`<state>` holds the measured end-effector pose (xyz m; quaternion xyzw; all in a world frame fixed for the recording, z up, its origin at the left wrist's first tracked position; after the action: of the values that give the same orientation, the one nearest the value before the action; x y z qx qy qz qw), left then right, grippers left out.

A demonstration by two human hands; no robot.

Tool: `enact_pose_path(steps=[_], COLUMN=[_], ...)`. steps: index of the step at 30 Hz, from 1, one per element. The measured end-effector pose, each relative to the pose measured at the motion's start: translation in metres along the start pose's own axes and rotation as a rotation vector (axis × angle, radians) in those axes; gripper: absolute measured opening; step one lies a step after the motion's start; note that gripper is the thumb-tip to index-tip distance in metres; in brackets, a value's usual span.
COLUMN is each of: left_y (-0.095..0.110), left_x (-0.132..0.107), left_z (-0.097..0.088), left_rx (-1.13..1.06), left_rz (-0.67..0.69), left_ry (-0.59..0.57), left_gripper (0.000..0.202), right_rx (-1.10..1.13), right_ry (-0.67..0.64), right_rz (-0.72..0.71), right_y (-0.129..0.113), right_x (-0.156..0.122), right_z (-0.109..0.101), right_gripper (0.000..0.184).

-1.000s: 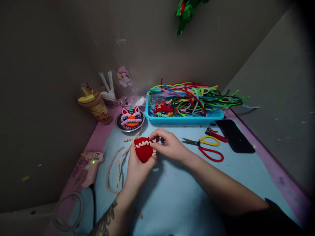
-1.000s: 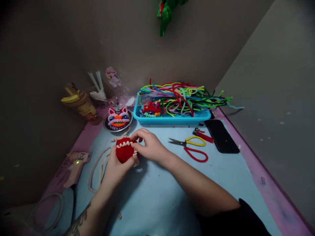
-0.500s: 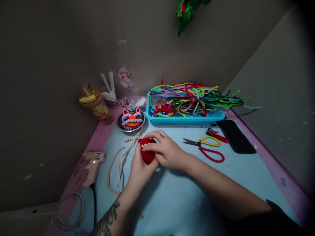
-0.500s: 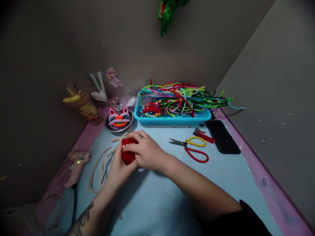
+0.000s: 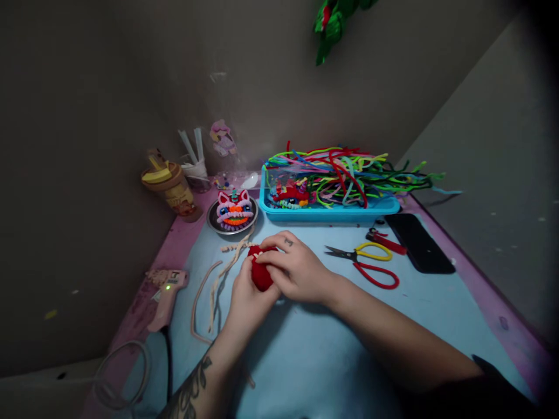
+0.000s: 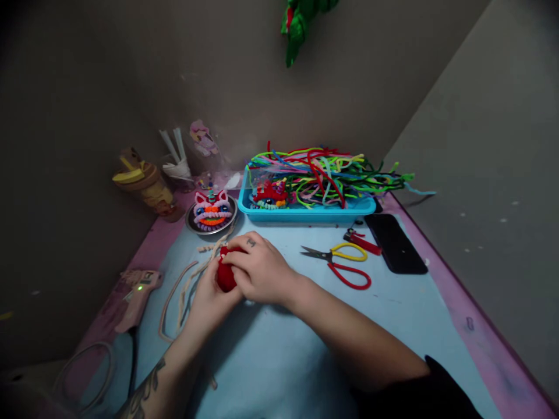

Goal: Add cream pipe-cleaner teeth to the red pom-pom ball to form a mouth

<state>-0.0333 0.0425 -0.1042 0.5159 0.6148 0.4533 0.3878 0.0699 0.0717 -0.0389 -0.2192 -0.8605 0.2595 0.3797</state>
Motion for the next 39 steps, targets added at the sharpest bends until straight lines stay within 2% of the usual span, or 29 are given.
enact_pose_path(steps=[3,5,11,15,19,23,26,32,39], left_y=[0.003,0.007,0.014,0.012,0.012,0.011,0.011,0.014,0.018], left_x=[-0.001,-0.003,-0.007,-0.008,-0.008,-0.008,-0.008,-0.010,-0.012], left_z=[0.003,0.006,0.013,0.016,0.015,0.015,0.015,0.015,0.017], left_rx=[0.052,0.063,0.074,0.118,0.228,0.343,0.412,0.524,0.559], left_rz=[0.005,0.014,0.009,0.007,0.087,0.160,0.205,0.304,0.334], left_ry=[-0.061,-0.126,-0.259,-0.319,-0.319,-0.312,-0.292,-0.249,-0.237], left_gripper=[0.038,0.035,0.027,0.024,0.024,0.024,0.022,0.022,0.021], right_rx=[0.066,0.099,0.260,0.294,0.107,-0.196,-0.333,-0.380,-0.443], right_ry=[0.042,0.059,-0.087,-0.117,-0.171,-0.213,-0.250,-0.279,-0.174], right_rz=[0.064,0.104,0.091,0.081,0.087,0.169,0.225,0.257,0.264], right_y=[0.008,0.013,0.018,0.019,0.015,0.009,0.005,0.005,0.006], right_x=[0.002,0.002,0.004,0.005,0.005,0.003,0.002,0.000,-0.001], right_z=[-0.004,-0.007,-0.009,-0.015,-0.014,-0.014,-0.014,-0.010,-0.009], right_gripper=[0.018,0.018,0.021,0.018,0.018,0.014,0.013,0.012,0.014])
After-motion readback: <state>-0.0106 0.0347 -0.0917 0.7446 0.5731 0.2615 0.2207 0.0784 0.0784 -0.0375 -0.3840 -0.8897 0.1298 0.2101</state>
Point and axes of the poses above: each hand's wrist, its own x-axis towards the middle knuckle, its own z-axis out of the palm, y = z × x, the point moved 7 cm from there along x, towards the middle knuckle, and after that the axes turned 8 degrees about x, right-handed, at the moved point
